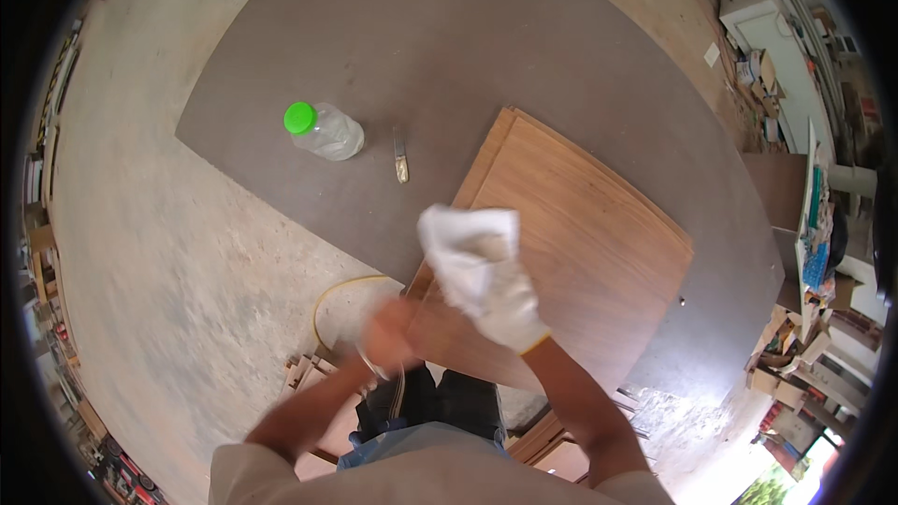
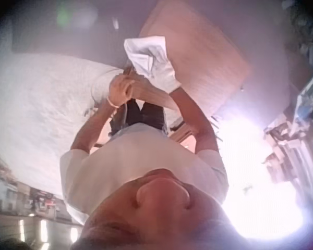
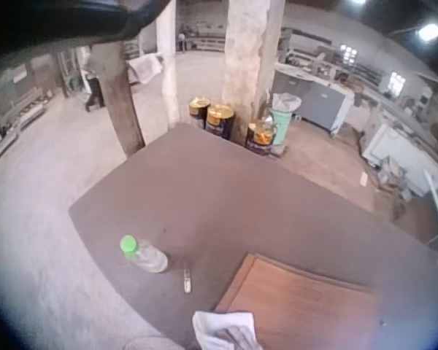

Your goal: The person cleans a wooden panel by scraping residue with a utility knife and wiping the surface with a cloth. They repeatedly apply liquid from a plastic bottle to the cloth and wipe the panel, then move to another panel and repeat the process.

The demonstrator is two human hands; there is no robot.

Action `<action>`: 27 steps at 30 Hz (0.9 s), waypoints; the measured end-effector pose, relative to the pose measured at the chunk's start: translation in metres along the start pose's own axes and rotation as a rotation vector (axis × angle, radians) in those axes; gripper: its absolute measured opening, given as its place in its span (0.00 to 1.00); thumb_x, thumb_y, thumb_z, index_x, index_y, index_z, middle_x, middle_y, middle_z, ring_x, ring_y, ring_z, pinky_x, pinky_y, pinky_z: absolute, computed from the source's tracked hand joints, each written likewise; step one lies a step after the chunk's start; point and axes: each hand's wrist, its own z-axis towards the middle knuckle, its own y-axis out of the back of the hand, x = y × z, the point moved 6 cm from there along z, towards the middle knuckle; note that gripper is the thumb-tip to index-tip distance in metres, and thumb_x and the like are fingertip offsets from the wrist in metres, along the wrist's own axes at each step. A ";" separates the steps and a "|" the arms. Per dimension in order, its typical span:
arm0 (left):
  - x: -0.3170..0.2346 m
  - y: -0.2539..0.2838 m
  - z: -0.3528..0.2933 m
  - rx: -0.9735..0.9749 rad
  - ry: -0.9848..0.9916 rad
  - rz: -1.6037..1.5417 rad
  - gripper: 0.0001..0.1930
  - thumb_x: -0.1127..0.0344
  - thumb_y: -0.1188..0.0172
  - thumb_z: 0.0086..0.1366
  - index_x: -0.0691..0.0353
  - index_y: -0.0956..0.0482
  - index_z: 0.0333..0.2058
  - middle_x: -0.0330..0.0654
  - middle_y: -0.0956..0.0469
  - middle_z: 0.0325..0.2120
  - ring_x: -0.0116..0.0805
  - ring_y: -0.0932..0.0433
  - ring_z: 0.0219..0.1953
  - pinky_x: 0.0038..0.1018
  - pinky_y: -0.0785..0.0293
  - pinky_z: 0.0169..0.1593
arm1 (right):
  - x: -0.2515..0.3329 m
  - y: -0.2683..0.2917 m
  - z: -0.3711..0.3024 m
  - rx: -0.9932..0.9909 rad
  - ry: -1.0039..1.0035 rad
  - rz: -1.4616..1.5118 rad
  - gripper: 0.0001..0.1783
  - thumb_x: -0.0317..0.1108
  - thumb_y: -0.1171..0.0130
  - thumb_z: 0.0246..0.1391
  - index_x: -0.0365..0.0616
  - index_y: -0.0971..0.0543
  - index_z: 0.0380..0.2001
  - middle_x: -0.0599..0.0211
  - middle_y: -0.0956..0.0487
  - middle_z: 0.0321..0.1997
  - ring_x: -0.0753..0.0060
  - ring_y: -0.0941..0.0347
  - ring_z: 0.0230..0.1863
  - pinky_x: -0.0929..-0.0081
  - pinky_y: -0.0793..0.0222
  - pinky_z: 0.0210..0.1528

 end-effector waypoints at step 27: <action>-0.074 -0.153 -0.026 0.478 -0.280 0.388 0.32 0.58 0.46 0.65 0.57 0.27 0.68 0.43 0.35 0.73 0.41 0.41 0.77 0.49 0.50 0.78 | -0.048 0.030 0.131 -0.478 0.444 -0.480 0.25 0.35 0.46 0.64 0.37 0.24 0.61 0.57 0.26 0.70 0.52 0.37 0.74 0.57 0.50 0.80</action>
